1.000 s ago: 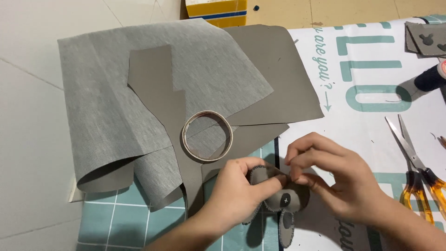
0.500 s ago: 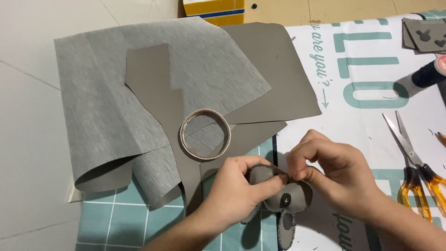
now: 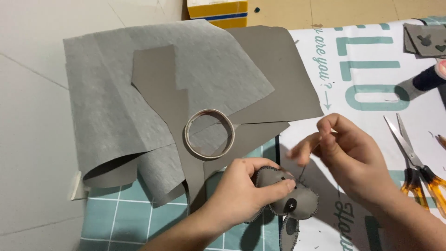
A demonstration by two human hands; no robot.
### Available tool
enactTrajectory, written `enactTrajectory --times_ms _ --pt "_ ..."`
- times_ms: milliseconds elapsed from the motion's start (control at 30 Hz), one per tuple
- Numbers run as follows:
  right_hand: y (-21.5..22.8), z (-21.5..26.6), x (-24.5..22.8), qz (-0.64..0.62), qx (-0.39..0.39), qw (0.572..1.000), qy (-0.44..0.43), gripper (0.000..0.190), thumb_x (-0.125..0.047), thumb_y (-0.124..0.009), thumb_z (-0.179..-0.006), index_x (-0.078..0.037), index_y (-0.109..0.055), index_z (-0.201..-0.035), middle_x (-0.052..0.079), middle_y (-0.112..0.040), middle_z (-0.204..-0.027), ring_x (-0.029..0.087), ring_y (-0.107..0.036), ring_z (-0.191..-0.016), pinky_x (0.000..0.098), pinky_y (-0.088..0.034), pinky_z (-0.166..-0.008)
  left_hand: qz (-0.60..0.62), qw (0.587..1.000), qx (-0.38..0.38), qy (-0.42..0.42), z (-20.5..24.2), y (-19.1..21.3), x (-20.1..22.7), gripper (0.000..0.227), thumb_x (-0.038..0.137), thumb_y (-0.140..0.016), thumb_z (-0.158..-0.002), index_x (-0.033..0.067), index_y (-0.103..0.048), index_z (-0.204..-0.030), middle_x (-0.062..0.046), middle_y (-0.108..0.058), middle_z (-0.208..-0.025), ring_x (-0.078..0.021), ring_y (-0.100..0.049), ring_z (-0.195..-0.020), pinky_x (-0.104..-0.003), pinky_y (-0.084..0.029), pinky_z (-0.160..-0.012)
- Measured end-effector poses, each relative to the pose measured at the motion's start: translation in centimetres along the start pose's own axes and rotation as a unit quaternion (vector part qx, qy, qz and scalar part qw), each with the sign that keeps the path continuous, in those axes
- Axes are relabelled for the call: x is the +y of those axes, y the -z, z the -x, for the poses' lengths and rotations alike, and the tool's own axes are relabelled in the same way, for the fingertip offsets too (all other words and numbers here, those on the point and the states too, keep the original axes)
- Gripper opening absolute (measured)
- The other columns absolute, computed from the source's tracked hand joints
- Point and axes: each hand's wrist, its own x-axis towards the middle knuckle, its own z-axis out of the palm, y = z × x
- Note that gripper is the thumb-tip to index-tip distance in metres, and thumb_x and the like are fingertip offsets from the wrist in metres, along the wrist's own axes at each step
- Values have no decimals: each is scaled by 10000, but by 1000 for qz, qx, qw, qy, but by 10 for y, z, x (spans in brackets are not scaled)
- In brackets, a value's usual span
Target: Hand-sewing the edges of a small grey fabric rabbit head using a needle and thread on a craft table.
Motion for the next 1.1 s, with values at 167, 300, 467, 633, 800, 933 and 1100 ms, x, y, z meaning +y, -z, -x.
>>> enactTrajectory --times_ms 167,300,467,633,800,933,1100 --pt "1 -2 4 -221 5 972 -78 156 -223 -572 -1057 -91 -500 -1099 53 -468 -640 224 -534 -619 343 -514 -608 -65 996 -60 7 8 -3 7 328 287 -795 -785 124 -823 -1068 121 -581 -675 -22 -315 -480 -199 -248 -453" --pt "7 -3 2 -314 40 945 -87 439 172 -399 -872 -106 -597 -1147 12 -375 -626 111 -250 -506 222 -290 -433 -46 989 -142 5 9 -4 7 227 205 -767 -831 104 -824 -1026 -36 -802 -943 -85 -695 -793 -200 -562 -721" --pt "6 -4 -6 -282 55 952 -103 445 176 -357 -763 -181 -478 -1000 -44 -340 -589 109 -232 -535 242 -233 -478 -62 986 -156 8 9 -3 8 219 208 -757 -850 102 -816 -1032 -19 -794 -928 -63 -681 -778 -191 -549 -714" --pt "7 -2 -5 -268 72 955 -101 488 172 -304 -699 -180 -477 -989 -46 -322 -579 117 -221 -533 262 -220 -490 -74 984 -162 9 9 -4 8 205 193 -754 -853 106 -819 -1028 -6 -795 -915 -52 -670 -769 -185 -533 -703" --pt "10 -3 -10 -202 37 977 -47 113 -208 -570 -1034 -164 -469 -1009 -42 -333 -614 118 -273 -549 288 -289 -533 -88 988 -125 23 3 -2 2 196 223 -785 -815 116 -828 -974 10 -711 -732 -57 -555 -585 -204 -423 -526" --pt "10 -6 -14 -86 31 995 -44 108 -150 -478 -1084 -87 -470 -998 29 -365 -647 149 -295 -568 298 -272 -540 -52 996 -62 -26 -3 3 -3 141 182 -803 -840 111 -834 -959 40 -630 -598 -26 -496 -502 -195 -376 -464" --pt "2 -3 -19 108 46 982 -151 205 -200 -606 -1003 -40 -680 -1106 77 -596 -832 175 -563 -784 313 -465 -777 -66 993 38 -91 -7 14 8 180 209 -777 -853 117 -857 -987 25 -713 -689 -49 -554 -559 -204 -442 -539"
